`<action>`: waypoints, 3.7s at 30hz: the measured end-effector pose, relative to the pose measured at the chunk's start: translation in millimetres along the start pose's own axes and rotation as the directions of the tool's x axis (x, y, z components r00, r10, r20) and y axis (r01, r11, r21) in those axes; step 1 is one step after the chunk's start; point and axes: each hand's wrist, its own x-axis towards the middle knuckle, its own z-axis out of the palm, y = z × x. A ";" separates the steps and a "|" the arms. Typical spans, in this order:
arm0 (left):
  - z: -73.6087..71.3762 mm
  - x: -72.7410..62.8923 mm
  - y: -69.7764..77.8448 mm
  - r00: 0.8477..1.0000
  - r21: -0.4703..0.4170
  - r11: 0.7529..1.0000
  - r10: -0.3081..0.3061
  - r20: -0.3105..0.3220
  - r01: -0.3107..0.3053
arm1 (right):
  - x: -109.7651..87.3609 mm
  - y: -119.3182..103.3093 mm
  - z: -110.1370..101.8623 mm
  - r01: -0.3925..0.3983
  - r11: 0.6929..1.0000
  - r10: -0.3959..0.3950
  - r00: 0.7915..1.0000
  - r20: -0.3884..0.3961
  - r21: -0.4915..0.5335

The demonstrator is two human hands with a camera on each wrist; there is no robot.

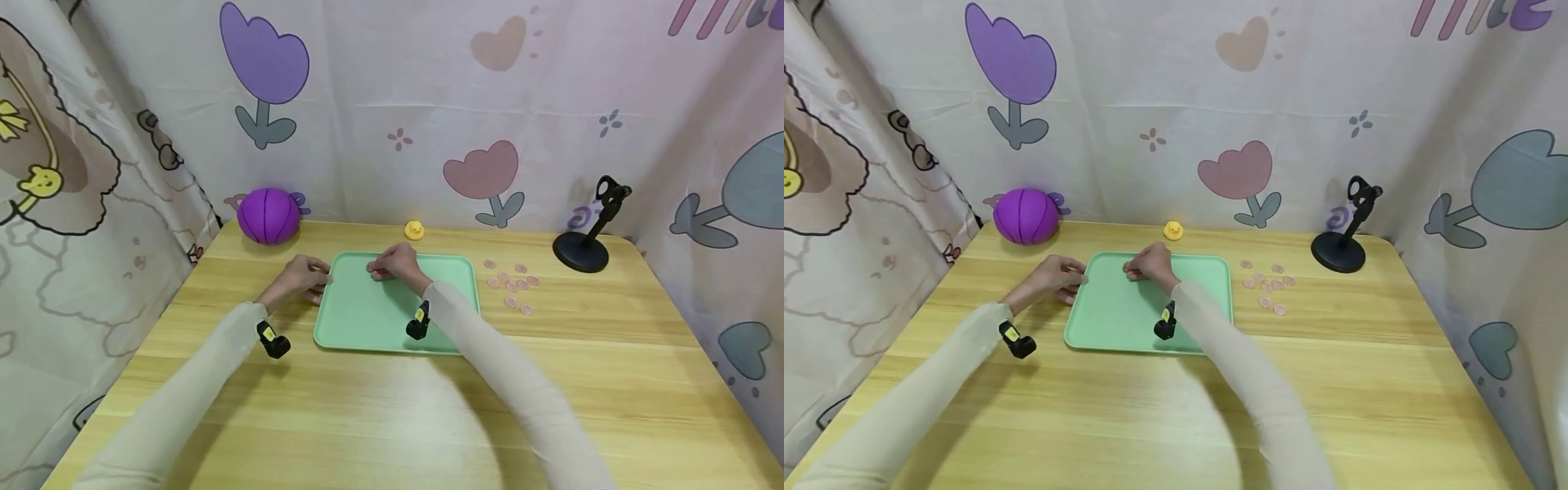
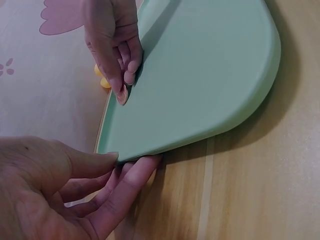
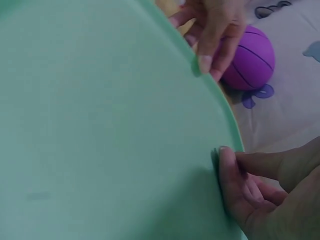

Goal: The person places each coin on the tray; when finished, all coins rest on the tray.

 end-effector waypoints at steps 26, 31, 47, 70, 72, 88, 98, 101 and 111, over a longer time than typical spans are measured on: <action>2.1 4.2 7.0 1.000 0.047 0.999 0.019 -0.014 -0.018 | -30.7 -5.5 -69.5 0.059 0.995 -0.052 0.995 0.086 -0.085; 0.0 4.9 6.6 0.999 0.048 0.998 0.029 -0.026 -0.028 | -46.1 -6.9 -113.4 0.121 0.983 -0.120 0.993 0.017 -0.139; 6.0 10.8 2.0 0.999 0.015 1.000 0.017 -0.029 -0.017 | -80.8 49.8 -250.7 0.083 0.801 -0.219 0.962 -0.161 -0.593; 7.5 8.3 6.9 0.999 0.027 1.000 -0.005 -0.043 0.006 | -93.6 96.3 -285.3 0.165 0.764 -0.272 0.959 -0.079 -0.623; 8.4 10.0 7.4 0.999 0.028 1.000 -0.001 -0.044 0.002 | -93.6 93.8 -287.5 0.150 0.767 -0.257 0.963 -0.085 -0.623; 10.6 10.9 5.8 0.998 0.034 0.999 -0.005 -0.056 0.006 | -85.2 57.5 -231.7 0.056 0.973 -0.075 0.994 -0.075 -0.222; 12.0 10.0 5.2 0.998 0.030 1.000 -0.002 -0.067 0.004 | -63.4 38.7 -173.4 -0.005 1.000 0.005 1.000 0.023 -0.004; 13.2 9.9 4.7 0.998 0.029 1.000 -0.004 -0.067 0.006 | -56.5 35.3 -154.2 -0.006 1.000 0.006 0.999 0.042 0.021; 13.0 9.4 4.0 0.997 0.048 0.999 -0.005 -0.076 0.008 | -43.7 19.5 -83.8 0.000 0.995 -0.016 0.989 0.146 0.104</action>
